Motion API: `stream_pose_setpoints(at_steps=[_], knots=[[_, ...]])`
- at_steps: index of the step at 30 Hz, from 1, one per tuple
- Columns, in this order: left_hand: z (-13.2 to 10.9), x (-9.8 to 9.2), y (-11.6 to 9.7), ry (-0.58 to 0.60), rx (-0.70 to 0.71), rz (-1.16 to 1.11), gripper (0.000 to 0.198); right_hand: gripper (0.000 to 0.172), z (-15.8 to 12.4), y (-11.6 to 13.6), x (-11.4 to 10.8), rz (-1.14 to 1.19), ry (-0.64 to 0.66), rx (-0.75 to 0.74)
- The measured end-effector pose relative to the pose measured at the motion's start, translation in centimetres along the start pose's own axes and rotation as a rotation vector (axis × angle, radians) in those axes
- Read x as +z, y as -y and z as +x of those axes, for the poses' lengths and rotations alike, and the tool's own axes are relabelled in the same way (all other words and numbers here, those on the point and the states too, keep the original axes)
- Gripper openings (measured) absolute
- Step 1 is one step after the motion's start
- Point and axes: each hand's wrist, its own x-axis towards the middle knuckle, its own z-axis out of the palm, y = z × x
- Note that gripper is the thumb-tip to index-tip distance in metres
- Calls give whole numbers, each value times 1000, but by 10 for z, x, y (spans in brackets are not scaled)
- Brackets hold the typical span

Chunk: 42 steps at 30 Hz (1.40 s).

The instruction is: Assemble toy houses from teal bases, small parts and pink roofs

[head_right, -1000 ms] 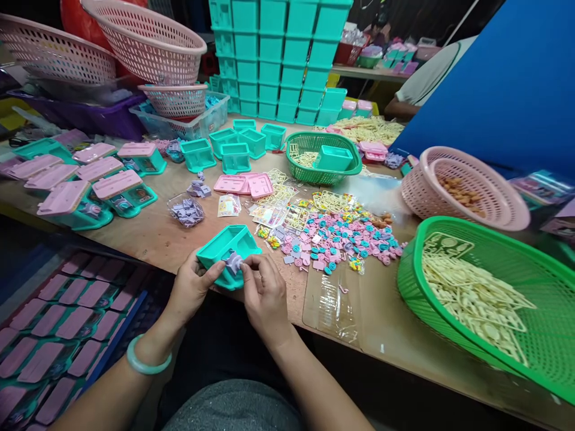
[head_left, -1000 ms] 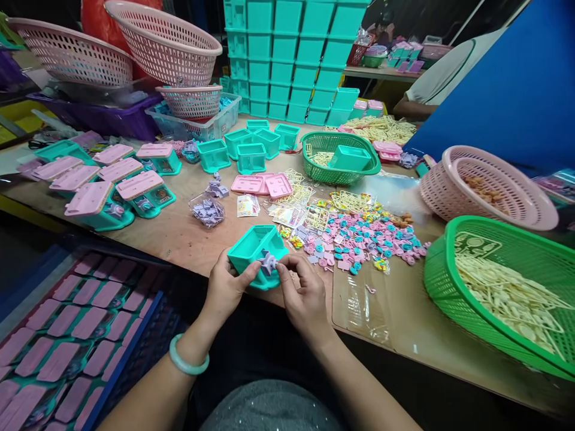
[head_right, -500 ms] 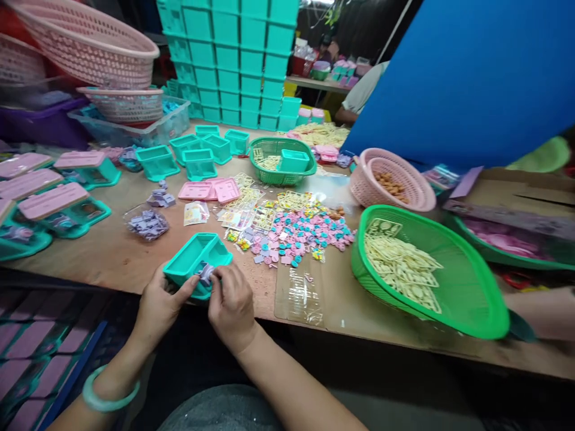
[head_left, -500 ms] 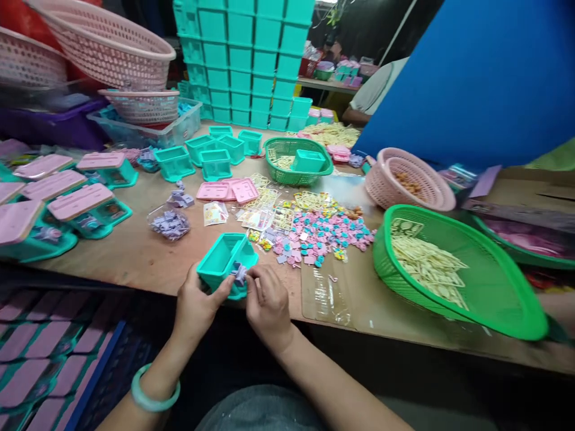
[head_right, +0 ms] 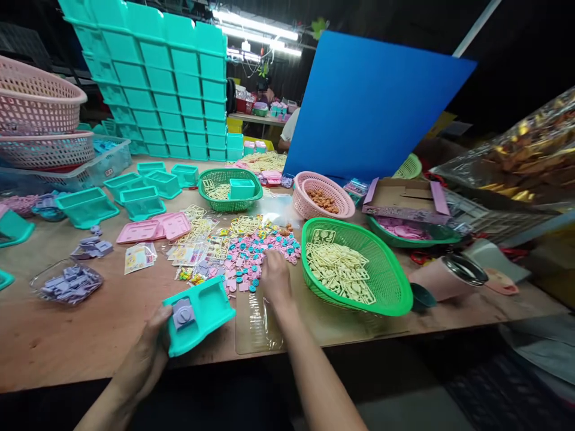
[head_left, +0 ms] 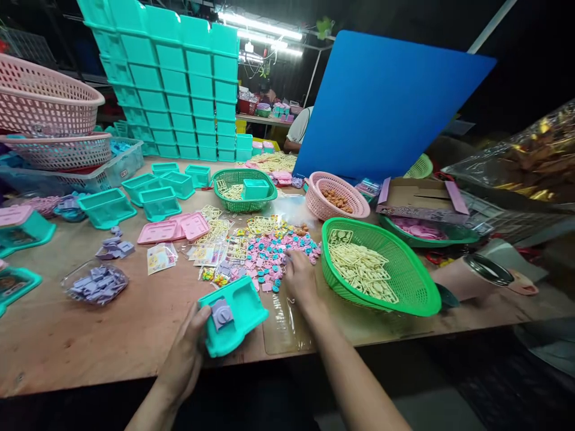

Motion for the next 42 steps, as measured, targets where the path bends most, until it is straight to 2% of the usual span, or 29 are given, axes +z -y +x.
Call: stream_pose_setpoints(at_steps=[3, 5, 8, 12, 15, 17, 18, 20, 22, 24, 26, 29, 30, 32, 35, 38, 42], knots=[[19, 26, 6, 74, -37, -81, 55, 40, 65, -36, 9, -112, -28, 110], [26, 35, 7, 102, -54, -115, 59, 41, 92, -48, 15, -170, -18, 180], [22, 34, 5, 96, -69, -114, 59, 34, 108, -54, 22, -231, 8, 268], [3, 19, 0, 5, -103, -75, 52, 29, 108, -50, 18, -269, -1, 316], [-8, 8, -1, -93, -96, -61, 47, 24, 91, -23, 3, -242, -53, 277], [-11, 3, -1, -165, -72, -58, 46, 17, 64, 10, -9, -63, -98, 118], [-12, 1, -1, -198, -55, -54, 45, 12, 44, 30, -14, 111, -84, -30], [-13, -1, 1, -242, -24, -43, 44, 7, -1, 71, -22, 431, 23, -194], [-14, -4, 3, -254, -2, -31, 44, 8, -43, 104, -26, 573, 139, -218], [-15, -9, 5, -246, -14, -33, 46, 6, -68, 120, -26, 554, 159, -188], [-16, -17, 5, -237, -38, -42, 52, 8, -71, 118, -20, 543, 200, -176], [-17, -31, 2, -233, -55, -51, 57, 13, -41, 92, 1, 546, 305, -234], [-18, -35, 1, -237, -51, -48, 58, 18, -26, 82, 11, 485, 329, -279], [-19, -42, -1, -246, -43, -34, 57, 25, 1, 64, 33, 220, 441, -385], [-22, -50, -1, -266, -16, -15, 51, 29, 27, 49, 58, 60, 501, -430], [-23, -56, 0, -273, -21, -24, 48, 23, 37, 46, 66, -13, 528, -441], [-22, -59, -1, -249, -34, -22, 48, 13, 47, 51, 65, -98, 556, -452]])
